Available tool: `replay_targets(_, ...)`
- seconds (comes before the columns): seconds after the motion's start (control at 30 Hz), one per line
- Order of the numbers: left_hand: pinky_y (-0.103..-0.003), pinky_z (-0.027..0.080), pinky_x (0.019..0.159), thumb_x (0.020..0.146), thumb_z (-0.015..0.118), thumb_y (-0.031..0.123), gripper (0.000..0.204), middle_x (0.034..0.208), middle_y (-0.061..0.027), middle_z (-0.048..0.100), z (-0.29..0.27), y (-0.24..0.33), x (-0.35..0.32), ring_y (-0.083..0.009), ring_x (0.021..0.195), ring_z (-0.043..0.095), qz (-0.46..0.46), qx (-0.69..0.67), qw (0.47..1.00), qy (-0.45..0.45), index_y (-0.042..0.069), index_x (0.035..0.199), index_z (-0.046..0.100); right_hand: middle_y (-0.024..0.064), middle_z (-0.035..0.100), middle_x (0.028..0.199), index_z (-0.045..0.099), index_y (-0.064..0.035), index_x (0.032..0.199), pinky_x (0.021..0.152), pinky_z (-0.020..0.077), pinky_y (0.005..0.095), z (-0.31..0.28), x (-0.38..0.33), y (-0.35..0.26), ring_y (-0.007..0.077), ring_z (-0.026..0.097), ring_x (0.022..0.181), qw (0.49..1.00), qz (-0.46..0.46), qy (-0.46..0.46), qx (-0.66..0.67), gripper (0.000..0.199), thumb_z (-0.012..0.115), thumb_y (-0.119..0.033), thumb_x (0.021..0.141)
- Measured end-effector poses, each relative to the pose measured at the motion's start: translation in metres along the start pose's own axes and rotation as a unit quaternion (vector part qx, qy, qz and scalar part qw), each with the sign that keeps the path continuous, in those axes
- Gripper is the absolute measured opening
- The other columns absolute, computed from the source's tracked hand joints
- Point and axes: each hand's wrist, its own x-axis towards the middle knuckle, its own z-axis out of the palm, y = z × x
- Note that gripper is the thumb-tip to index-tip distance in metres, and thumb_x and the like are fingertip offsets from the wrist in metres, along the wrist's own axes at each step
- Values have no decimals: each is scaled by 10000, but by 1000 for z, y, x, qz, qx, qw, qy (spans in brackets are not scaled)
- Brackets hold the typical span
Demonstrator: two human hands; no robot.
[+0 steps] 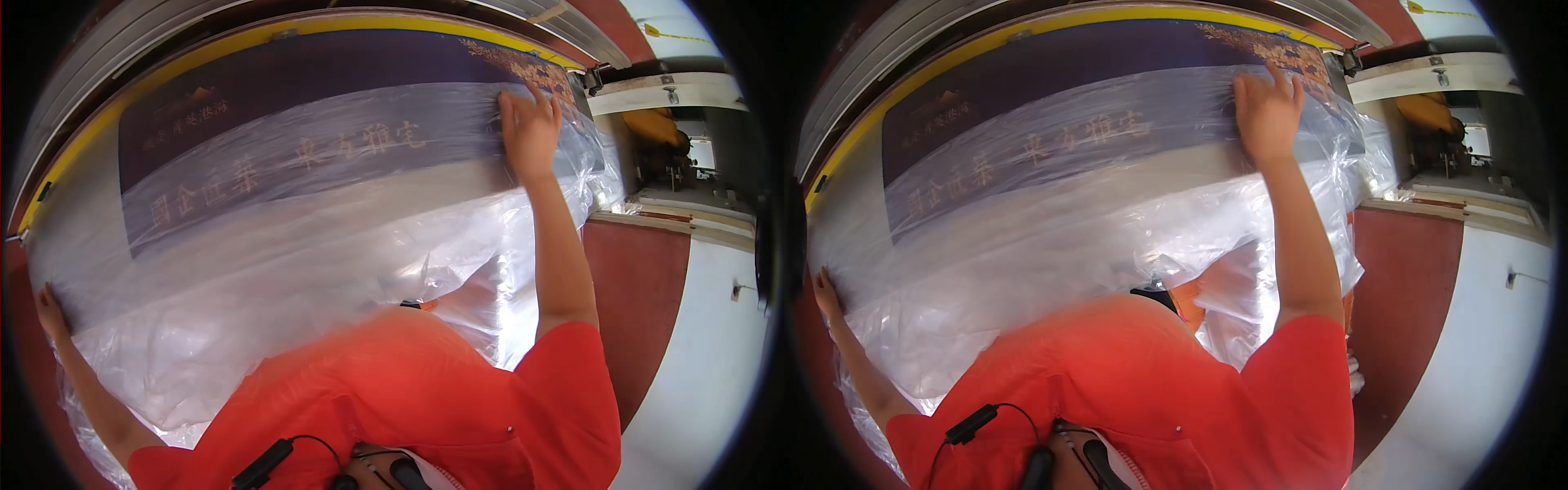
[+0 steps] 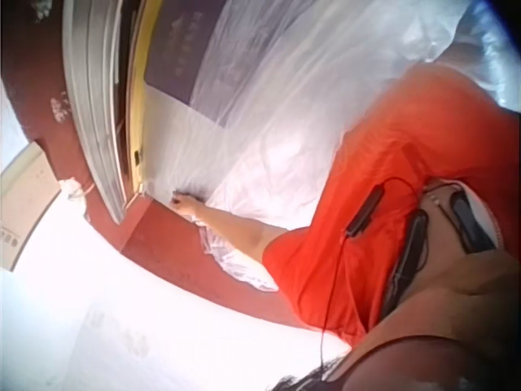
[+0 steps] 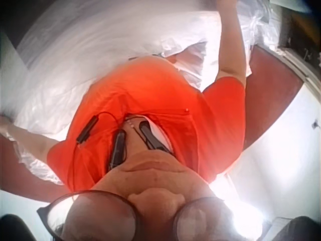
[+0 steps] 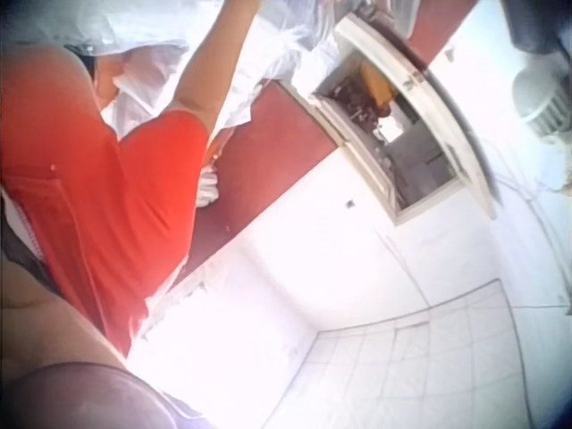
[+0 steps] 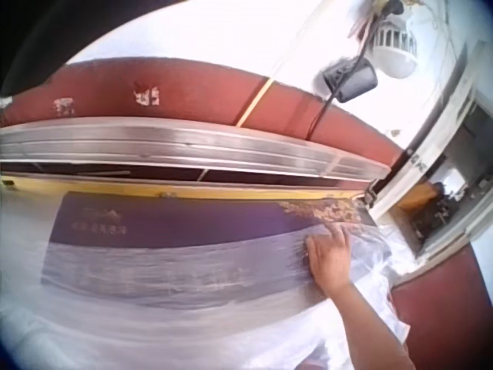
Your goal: The person wraps a large rectangular object, which appears to be a framed picture or artwork, with a clear plastic sheet. They repeatedly smooth the plastic over the surface, fold the edges, and adjust the covering to ensure the object is fully enclosed. The task involves handling the plastic and the object by hand to achieve a tight wrap.
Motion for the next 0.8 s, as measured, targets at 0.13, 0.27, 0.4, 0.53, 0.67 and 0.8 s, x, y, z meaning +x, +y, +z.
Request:
replay_targets(0.13,-288,338,842,829,439,305,376,1032,-111,514,-47,39,-7,-206,960,473,-44,-225,972,-56,2,1046,489,66,553,763,597,-84,764,743,381,309,41,8,34,252,497,800,962,175,87,193,184,588,-260,712)
replay_targets(0.27,-267,330,867,837,430,280,395,1063,-104,491,-73,13,-23,-175,989,450,-184,-424,885,-63,-26,1085,453,51,537,711,563,-90,781,634,387,310,26,8,22,213,497,708,983,119,34,138,172,569,-256,735)
replay_targets(0.4,-265,380,811,833,441,250,368,1010,-116,518,-77,40,2,-173,941,484,-225,-371,898,77,-33,1067,460,6,479,610,511,-67,762,515,355,244,-6,17,25,110,452,574,931,89,60,349,194,515,-259,789)
replay_targets(0.53,-279,414,751,816,454,238,310,956,-112,550,-48,-48,46,-202,885,520,-85,-29,979,182,0,1011,490,-8,417,546,470,-39,741,438,322,215,-8,28,17,63,389,474,777,266,-9,570,194,455,-215,821)
replay_targets(0.67,-320,412,741,787,465,312,353,938,-139,554,65,59,79,-261,871,525,-150,-165,961,164,30,999,491,-9,421,523,473,-33,704,419,308,210,44,23,62,57,382,459,866,275,11,417,203,468,-208,805)
replay_targets(0.8,-362,396,761,780,419,448,478,948,-179,543,70,81,146,-295,900,512,-93,22,975,200,22,971,522,107,548,644,552,11,729,554,395,295,77,90,89,204,518,594,901,290,63,317,318,506,-303,757)
